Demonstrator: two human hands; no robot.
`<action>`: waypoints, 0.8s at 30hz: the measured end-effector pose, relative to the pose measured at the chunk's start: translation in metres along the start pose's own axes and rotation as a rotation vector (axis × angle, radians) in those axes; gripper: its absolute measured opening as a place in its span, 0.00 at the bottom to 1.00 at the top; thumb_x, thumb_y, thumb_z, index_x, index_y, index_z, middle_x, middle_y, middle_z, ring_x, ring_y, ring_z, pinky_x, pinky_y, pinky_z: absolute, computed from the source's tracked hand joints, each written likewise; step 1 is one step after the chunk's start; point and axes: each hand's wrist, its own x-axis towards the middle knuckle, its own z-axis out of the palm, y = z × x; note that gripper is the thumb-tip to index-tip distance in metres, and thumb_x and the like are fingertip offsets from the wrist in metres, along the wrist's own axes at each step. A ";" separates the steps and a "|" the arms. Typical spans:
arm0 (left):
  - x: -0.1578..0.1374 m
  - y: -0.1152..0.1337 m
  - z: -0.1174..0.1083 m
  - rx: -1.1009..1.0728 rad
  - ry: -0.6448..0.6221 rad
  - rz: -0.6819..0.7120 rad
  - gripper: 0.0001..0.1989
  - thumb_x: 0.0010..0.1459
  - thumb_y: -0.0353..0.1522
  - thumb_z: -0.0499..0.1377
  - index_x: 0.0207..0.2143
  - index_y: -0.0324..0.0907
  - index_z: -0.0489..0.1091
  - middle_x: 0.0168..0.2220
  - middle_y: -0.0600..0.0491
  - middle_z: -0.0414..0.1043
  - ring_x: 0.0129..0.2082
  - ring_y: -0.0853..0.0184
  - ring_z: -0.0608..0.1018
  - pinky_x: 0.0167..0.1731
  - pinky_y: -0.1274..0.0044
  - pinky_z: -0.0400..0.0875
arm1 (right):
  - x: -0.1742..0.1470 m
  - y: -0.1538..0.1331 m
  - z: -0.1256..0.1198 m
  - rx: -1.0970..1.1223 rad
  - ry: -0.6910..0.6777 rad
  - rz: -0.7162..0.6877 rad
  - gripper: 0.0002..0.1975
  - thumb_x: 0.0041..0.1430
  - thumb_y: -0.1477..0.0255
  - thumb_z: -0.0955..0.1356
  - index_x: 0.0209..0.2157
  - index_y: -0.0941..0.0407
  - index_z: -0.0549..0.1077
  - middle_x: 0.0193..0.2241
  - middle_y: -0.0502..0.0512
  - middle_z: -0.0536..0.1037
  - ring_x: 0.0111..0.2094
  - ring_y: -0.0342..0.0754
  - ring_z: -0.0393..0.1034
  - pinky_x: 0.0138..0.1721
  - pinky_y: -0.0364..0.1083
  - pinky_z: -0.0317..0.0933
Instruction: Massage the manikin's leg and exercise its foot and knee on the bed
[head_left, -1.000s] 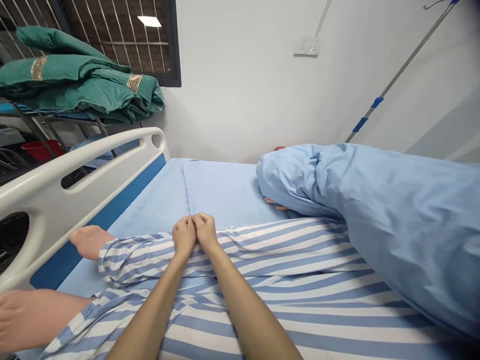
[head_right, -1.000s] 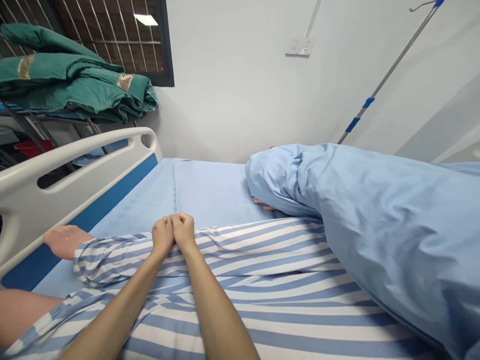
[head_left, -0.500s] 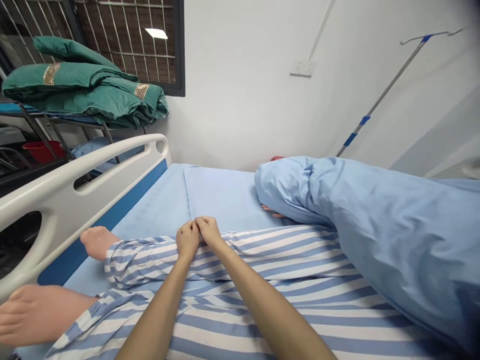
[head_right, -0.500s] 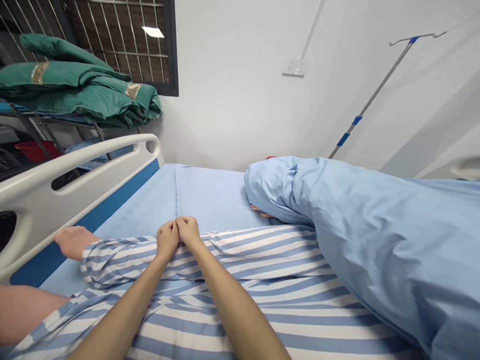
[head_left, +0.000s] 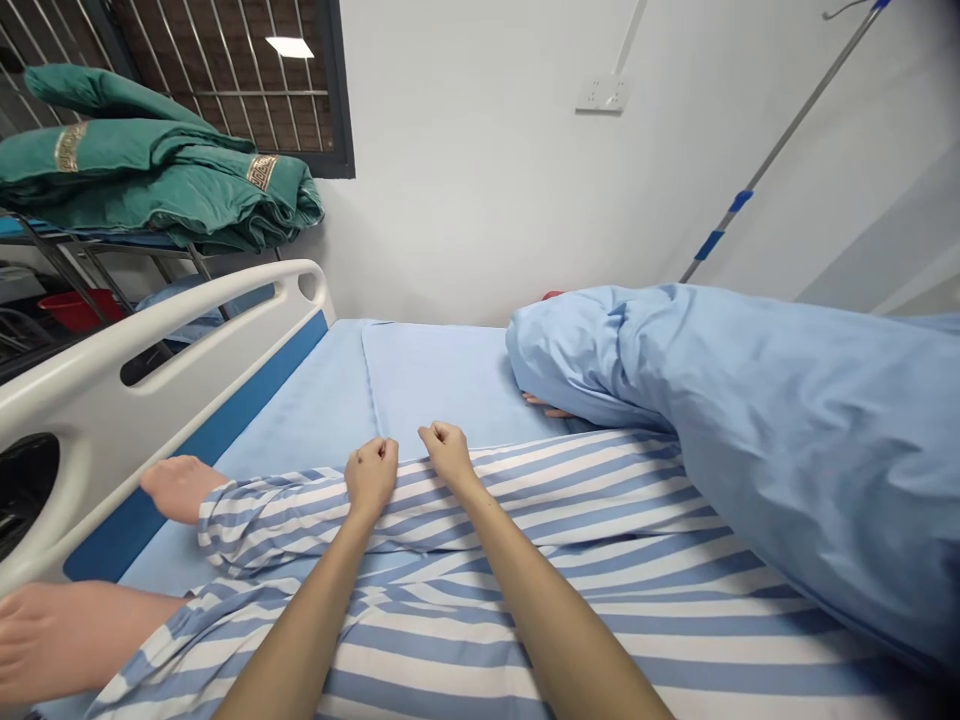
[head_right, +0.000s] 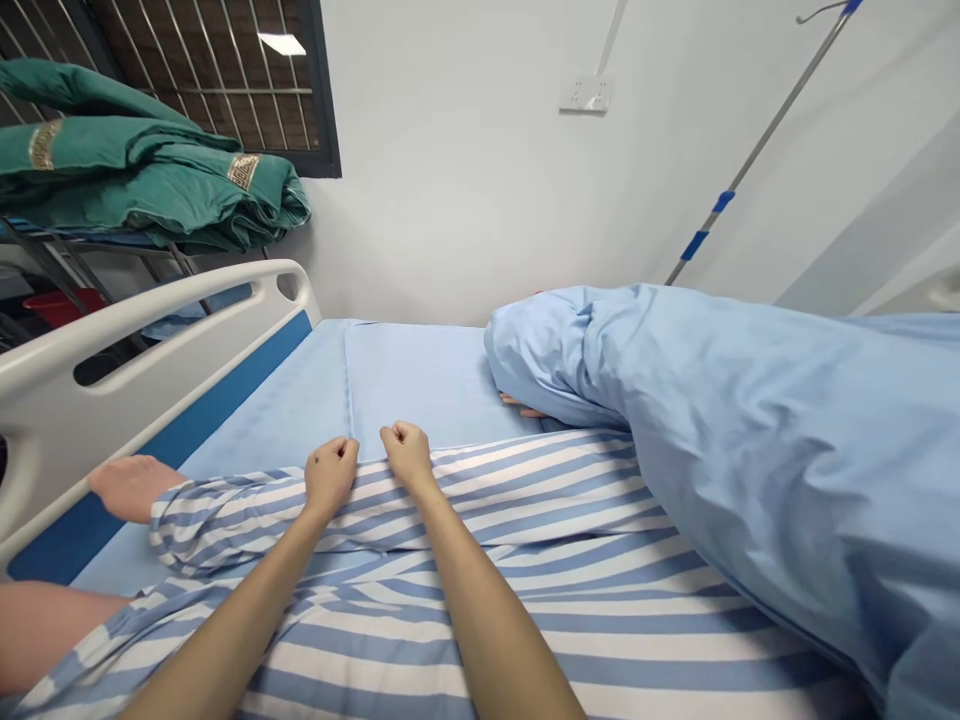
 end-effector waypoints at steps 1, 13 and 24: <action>0.000 0.000 0.000 0.005 -0.002 0.008 0.16 0.51 0.36 0.47 0.14 0.40 0.52 0.14 0.58 0.48 0.19 0.73 0.52 0.22 0.77 0.43 | 0.001 0.000 0.000 0.030 0.008 0.007 0.17 0.49 0.67 0.62 0.14 0.55 0.51 0.14 0.42 0.49 0.18 0.38 0.46 0.21 0.40 0.43; 0.010 0.042 -0.008 -0.168 -0.048 0.054 0.16 0.48 0.35 0.49 0.12 0.41 0.49 0.14 0.59 0.46 0.18 0.74 0.54 0.21 0.79 0.47 | 0.006 -0.003 -0.007 0.339 0.067 0.116 0.17 0.48 0.67 0.63 0.13 0.55 0.53 0.12 0.41 0.49 0.17 0.38 0.44 0.19 0.40 0.43; -0.011 0.058 0.045 -0.274 -0.059 0.045 0.17 0.54 0.37 0.45 0.14 0.41 0.56 0.15 0.57 0.58 0.19 0.73 0.59 0.23 0.79 0.49 | 0.009 0.000 -0.006 0.450 0.158 0.174 0.16 0.46 0.67 0.63 0.15 0.54 0.51 0.14 0.42 0.49 0.17 0.38 0.44 0.17 0.39 0.45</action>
